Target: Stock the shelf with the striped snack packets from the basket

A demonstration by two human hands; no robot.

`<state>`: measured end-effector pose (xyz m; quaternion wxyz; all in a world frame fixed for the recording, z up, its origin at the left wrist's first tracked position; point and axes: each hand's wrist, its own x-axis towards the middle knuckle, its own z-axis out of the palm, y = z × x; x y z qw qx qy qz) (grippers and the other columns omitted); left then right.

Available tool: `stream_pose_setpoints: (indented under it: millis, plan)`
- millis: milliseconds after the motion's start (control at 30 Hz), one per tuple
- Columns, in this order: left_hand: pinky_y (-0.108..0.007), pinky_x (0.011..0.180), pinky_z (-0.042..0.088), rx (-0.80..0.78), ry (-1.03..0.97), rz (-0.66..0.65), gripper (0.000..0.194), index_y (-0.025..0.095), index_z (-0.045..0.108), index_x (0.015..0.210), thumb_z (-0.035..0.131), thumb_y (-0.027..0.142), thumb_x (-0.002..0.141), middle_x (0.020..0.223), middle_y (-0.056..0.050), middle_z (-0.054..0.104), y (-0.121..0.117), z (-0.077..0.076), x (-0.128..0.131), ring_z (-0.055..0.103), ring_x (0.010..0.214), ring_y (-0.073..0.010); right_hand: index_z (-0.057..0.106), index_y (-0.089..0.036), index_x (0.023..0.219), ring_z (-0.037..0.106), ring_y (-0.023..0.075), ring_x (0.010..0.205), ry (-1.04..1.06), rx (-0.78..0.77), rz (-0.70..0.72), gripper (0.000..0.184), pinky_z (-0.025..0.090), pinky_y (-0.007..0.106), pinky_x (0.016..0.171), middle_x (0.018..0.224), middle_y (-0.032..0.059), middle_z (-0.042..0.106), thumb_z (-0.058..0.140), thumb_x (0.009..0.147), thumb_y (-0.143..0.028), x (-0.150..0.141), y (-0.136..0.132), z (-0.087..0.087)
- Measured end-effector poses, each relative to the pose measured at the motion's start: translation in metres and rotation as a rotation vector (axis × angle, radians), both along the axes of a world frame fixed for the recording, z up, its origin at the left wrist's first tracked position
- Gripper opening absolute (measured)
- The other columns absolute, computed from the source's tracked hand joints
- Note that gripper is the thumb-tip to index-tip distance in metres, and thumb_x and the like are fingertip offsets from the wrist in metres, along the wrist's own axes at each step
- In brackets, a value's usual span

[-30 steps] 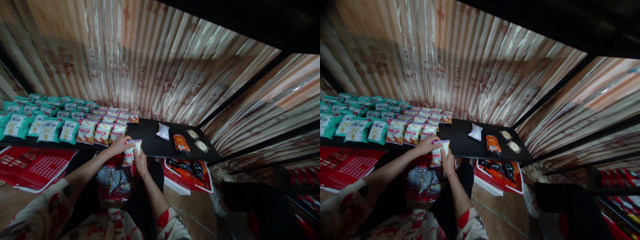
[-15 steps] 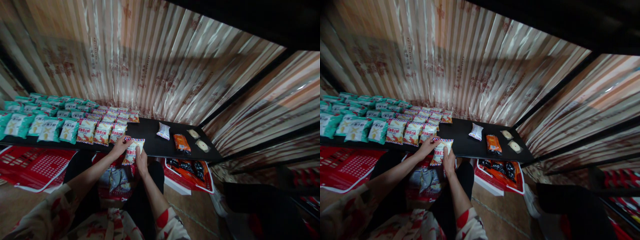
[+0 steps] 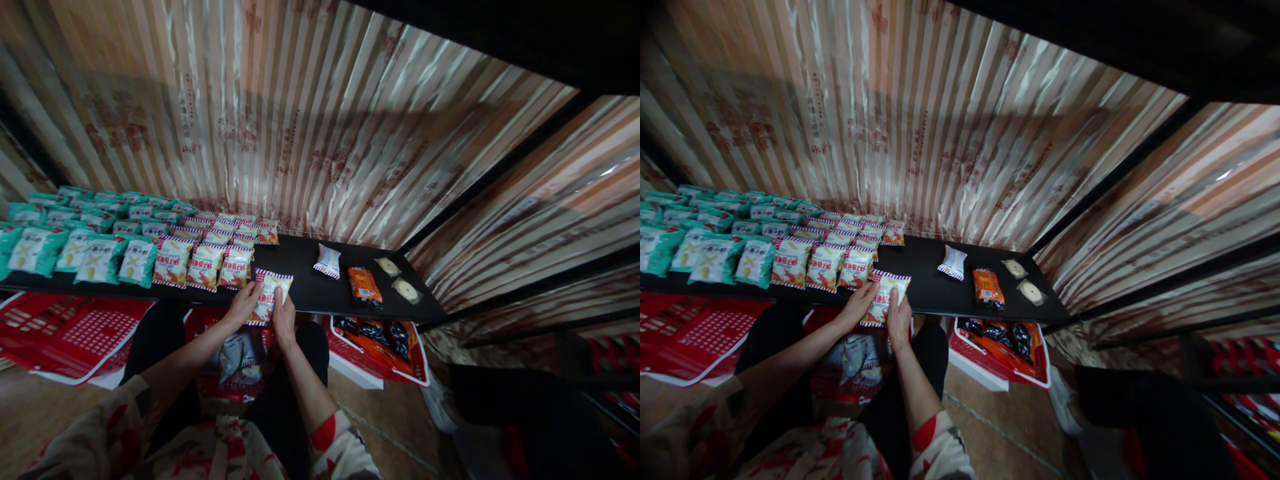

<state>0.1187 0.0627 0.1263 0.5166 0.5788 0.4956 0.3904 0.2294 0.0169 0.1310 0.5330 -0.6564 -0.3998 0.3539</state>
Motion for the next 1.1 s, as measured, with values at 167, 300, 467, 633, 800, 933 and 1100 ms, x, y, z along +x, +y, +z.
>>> stream_pose_setpoints:
  millis: [167,300,467,633,800,933,1100]
  plan:
    - [-0.028,0.073,0.046,-0.009,0.031,-0.016,0.042,0.018,0.061,0.089,0.043,0.055,0.081,0.085,-0.004,0.067,-0.004,-0.009,0.001,0.061,0.082,-0.0201,0.062,-0.012,0.105,0.065,0.0234,0.086,-0.059,-0.051,-0.045,0.064,0.048,0.029,0.072,0.095,0.013,0.069,0.032,0.083,-0.064,0.003,0.004,-0.005]
    - [-0.031,0.078,0.046,-0.012,0.051,-0.041,0.043,0.018,0.06,0.096,0.041,0.054,0.083,0.091,-0.006,0.067,-0.007,-0.013,0.002,0.061,0.085,-0.0213,0.062,-0.011,0.105,0.064,0.0238,0.086,-0.091,-0.084,-0.066,0.067,0.047,0.029,0.072,0.095,0.0139,0.069,0.03,0.083,-0.065,0.004,0.004,-0.005]
    - [-0.034,0.086,0.045,0.01,0.005,-0.048,0.044,0.018,0.058,0.106,0.043,0.052,0.083,0.104,-0.008,0.066,-0.015,-0.016,0.006,0.06,0.098,-0.0234,0.061,-0.012,0.11,0.064,0.0256,0.09,-0.123,-0.123,-0.09,0.069,0.046,0.03,0.075,0.098,0.0146,0.068,0.026,0.083,-0.066,0.006,0.004,0.002]
    - [-0.034,0.089,0.045,-0.019,-0.058,-0.068,0.049,0.017,0.052,0.117,0.046,0.051,0.082,0.112,-0.01,0.063,-0.021,-0.019,0.008,0.059,0.104,-0.0232,0.063,-0.012,0.106,0.064,0.0263,0.09,-0.152,-0.159,-0.098,0.069,0.045,0.031,0.077,0.097,0.0147,0.069,0.026,0.083,-0.066,0.008,0.005,0.009]
    - [-0.032,0.086,0.047,-0.015,-0.092,-0.045,0.049,0.017,0.052,0.116,0.052,0.049,0.079,0.108,-0.009,0.065,-0.023,-0.024,0.009,0.062,0.098,-0.0221,0.064,-0.012,0.105,0.063,0.0267,0.093,-0.17,-0.161,-0.068,0.068,0.044,0.032,0.08,0.1,0.0156,0.068,0.026,0.084,-0.065,0.009,0.006,0.011]
    - [-0.032,0.082,0.049,-0.024,-0.096,0.034,0.046,0.017,0.056,0.111,0.056,0.048,0.077,0.103,-0.008,0.067,-0.02,-0.028,0.01,0.064,0.093,-0.0221,0.062,-0.016,0.107,0.062,0.0237,0.094,-0.143,-0.135,-0.012,0.063,0.044,0.03,0.081,0.101,0.012,0.068,0.028,0.084,-0.063,0.01,0.005,0.011]
    - [-0.033,0.08,0.049,-0.018,-0.023,0.098,0.041,0.018,0.058,0.106,0.056,0.047,0.076,0.097,-0.008,0.069,-0.015,-0.031,0.011,0.064,0.09,-0.0235,0.061,-0.019,0.105,0.063,0.0222,0.087,-0.211,-0.203,0.002,0.056,0.044,0.031,0.079,0.096,0.0095,0.069,0.029,0.085,-0.061,0.01,0.001,0.009]
